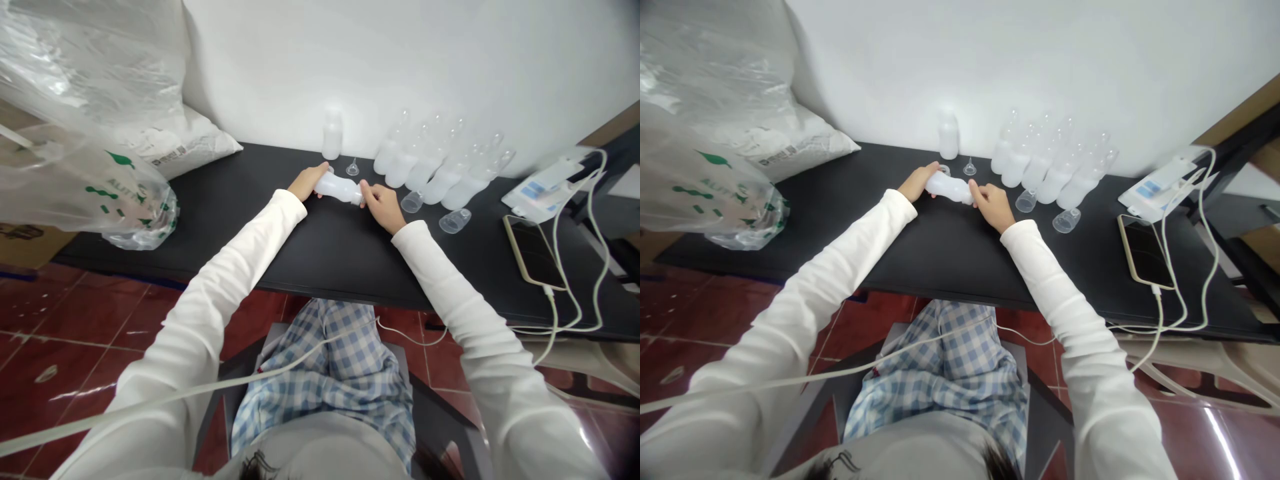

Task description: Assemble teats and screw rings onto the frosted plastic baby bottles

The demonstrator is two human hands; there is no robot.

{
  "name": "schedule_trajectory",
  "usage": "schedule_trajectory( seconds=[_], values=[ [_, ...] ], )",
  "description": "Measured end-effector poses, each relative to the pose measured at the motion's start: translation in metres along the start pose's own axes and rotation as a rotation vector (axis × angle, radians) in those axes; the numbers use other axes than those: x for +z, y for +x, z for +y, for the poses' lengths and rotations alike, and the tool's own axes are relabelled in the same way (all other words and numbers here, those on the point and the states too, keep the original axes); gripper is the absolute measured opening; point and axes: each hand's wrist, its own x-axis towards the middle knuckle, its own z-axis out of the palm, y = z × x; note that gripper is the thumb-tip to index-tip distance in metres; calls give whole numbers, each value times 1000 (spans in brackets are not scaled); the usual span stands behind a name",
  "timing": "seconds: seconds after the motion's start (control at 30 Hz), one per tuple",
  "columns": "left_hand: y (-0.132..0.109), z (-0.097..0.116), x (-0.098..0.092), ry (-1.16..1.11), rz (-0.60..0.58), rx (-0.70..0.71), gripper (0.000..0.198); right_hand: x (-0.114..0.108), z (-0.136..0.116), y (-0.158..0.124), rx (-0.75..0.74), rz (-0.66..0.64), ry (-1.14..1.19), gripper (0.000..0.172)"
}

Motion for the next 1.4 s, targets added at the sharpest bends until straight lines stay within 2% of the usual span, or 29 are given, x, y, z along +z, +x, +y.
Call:
schedule_trajectory(
  seconds=[0.1, 0.27, 0.4, 0.5, 0.63, 0.87, 1.03, 1.2, 1.4],
  values=[
    [0, 0, 2, 2, -3, 31, 68, -2, 3, 2, -72, -37, -197, 70],
    [3, 0, 2, 5, -8, -1, 71, 0, 6, 2, -62, -14, -375, 69],
    [7, -3, 1, 25, -8, 0, 75, 2, 3, 0, -84, 32, -368, 60],
    [10, -7, 1, -13, -3, 11, 77, 1, -1, -2, -151, -8, -334, 62],
    [9, -8, 1, -24, -24, 7, 78, -1, -4, -1, -208, -47, -357, 52],
    [4, -4, 2, 118, -18, 55, 74, 1, -7, 1, -89, -45, -592, 46],
    [-2, -5, 3, 232, -13, 114, 62, 1, -19, 0, 12, -113, -754, 44],
    [-9, -3, 4, 400, 7, 211, 60, -4, -24, -1, 6, -195, -894, 41],
    [-10, -4, 4, 553, 85, 354, 71, -8, -20, 2, -12, -182, -904, 49]
  ],
)
